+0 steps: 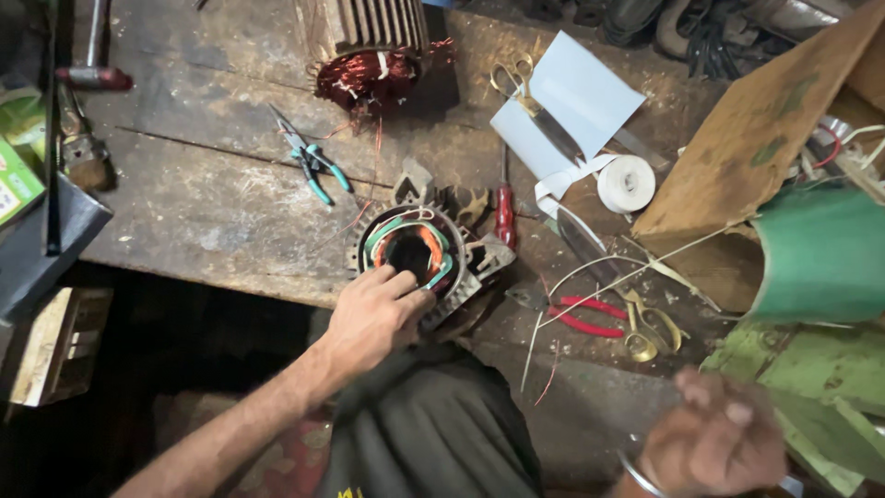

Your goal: The person repairs an electrical motor by hand, using pliers to cut and adjust copper wires within the stator. They repeatedly insert and secure wires into slots, trim excess wire, and reposition the stator on the workbench.

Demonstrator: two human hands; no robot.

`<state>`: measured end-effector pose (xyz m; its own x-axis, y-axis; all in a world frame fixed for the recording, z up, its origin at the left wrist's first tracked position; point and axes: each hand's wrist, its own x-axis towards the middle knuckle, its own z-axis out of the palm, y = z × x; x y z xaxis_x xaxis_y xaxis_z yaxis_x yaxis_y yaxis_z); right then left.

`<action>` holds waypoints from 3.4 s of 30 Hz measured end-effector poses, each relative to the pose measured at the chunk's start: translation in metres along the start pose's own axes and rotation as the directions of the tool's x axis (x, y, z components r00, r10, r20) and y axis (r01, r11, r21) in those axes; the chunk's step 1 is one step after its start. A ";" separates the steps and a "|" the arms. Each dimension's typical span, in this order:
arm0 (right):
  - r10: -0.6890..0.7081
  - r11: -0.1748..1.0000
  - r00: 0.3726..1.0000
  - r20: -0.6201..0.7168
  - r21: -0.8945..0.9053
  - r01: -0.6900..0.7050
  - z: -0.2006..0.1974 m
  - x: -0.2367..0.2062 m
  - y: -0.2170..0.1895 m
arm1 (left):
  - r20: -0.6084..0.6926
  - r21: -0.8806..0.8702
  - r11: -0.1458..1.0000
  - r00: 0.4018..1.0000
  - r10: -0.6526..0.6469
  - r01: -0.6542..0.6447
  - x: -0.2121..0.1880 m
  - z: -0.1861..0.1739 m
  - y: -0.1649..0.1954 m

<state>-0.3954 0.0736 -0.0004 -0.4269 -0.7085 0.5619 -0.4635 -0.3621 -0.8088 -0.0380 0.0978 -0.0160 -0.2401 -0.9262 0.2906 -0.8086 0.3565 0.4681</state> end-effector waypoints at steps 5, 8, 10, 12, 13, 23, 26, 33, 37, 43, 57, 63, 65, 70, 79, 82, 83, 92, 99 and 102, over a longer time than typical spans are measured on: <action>-0.350 0.922 0.617 0.705 0.142 0.361 0.095 0.042 -0.116 | 0.108 -0.035 0.999 0.994 0.032 -0.028 -0.002 -0.001 -0.009; -0.411 0.884 0.410 0.814 0.246 0.398 0.174 0.043 -0.116 | 0.027 -0.044 0.999 0.999 -0.019 0.020 -0.005 0.001 -0.007; -0.444 0.852 0.337 0.831 0.273 0.447 0.196 0.038 -0.104 | -0.024 -0.050 0.998 0.999 -0.024 0.023 -0.007 0.001 -0.004; -0.395 0.868 0.265 0.879 0.263 0.422 0.207 0.030 -0.088 | -0.078 -0.059 0.998 0.996 -0.035 0.030 -0.008 0.001 -0.004; -0.325 0.901 0.227 0.918 0.227 0.370 0.206 0.028 -0.080 | -0.100 -0.070 0.997 0.994 -0.044 0.037 -0.009 0.002 -0.004; -0.414 0.839 0.330 0.848 0.215 0.499 0.177 0.006 -0.052 | 0.032 -0.070 0.992 0.994 -0.105 0.107 0.002 -0.009 -0.001; -0.379 0.838 0.408 0.831 0.121 0.533 0.166 -0.001 -0.063 | 0.128 0.029 0.992 0.983 -0.129 0.126 0.014 -0.016 0.004; -0.005 0.969 0.573 0.819 -0.138 0.205 0.129 -0.042 -0.067 | 0.347 0.105 0.985 0.923 -0.166 0.138 0.036 -0.015 0.008; 0.028 0.997 0.598 0.801 -0.068 0.045 0.119 -0.068 -0.062 | 0.358 0.117 0.992 0.930 -0.084 0.044 0.040 -0.008 0.009; 0.132 0.991 0.595 0.793 -0.092 -0.097 0.112 -0.085 -0.051 | 0.407 0.174 0.984 0.912 -0.050 -0.023 0.041 -0.002 0.009; 0.172 0.976 0.531 0.830 -0.070 -0.206 0.109 -0.079 -0.041 | 0.386 0.172 0.985 0.919 -0.077 0.010 0.039 -0.006 0.010; 0.322 0.907 0.456 0.830 -0.132 -0.400 0.121 -0.078 -0.018 | 0.381 0.175 0.984 0.920 -0.089 0.023 0.039 -0.005 0.009; 0.268 0.955 0.497 0.825 -0.158 -0.253 0.120 -0.076 -0.017 | 0.365 0.166 0.986 0.927 -0.085 0.025 0.039 -0.004 0.010; 0.214 0.974 0.461 0.861 -0.153 -0.166 0.122 -0.069 -0.022 | 0.382 0.165 0.986 0.922 -0.068 0.004 0.043 -0.006 0.008; 0.335 0.918 0.342 0.878 -0.223 -0.328 0.116 -0.077 -0.019 | 0.431 0.137 0.990 0.898 -0.089 0.033 0.043 -0.006 0.003; 0.317 0.908 0.333 0.888 -0.183 -0.376 0.114 -0.081 -0.014 | 0.447 0.131 0.991 0.890 -0.086 0.029 0.040 -0.004 0.000; 0.300 0.903 0.332 0.895 -0.154 -0.400 0.113 -0.081 -0.013 | 0.453 0.133 0.991 0.887 -0.086 0.028 0.039 -0.004 0.000; 0.357 0.835 0.294 0.887 -0.162 -0.525 0.113 -0.088 0.003 | 0.441 0.137 0.989 0.897 -0.015 -0.051 0.036 -0.011 0.003; 0.438 0.564 0.087 0.895 -0.199 -0.801 0.093 -0.096 0.021 | 0.412 0.173 0.979 0.911 0.023 -0.103 0.025 -0.010 0.006; 0.458 0.439 0.026 0.889 -0.201 -0.876 0.085 -0.094 0.018 | 0.367 0.139 0.985 0.929 0.041 -0.098 0.023 -0.014 0.003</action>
<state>-0.2974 0.0826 -0.0823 0.4667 -0.7222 -0.5105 0.0144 0.5833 -0.8121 -0.0383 0.0793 0.0041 -0.4533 -0.8912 -0.0167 -0.8477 0.4252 0.3171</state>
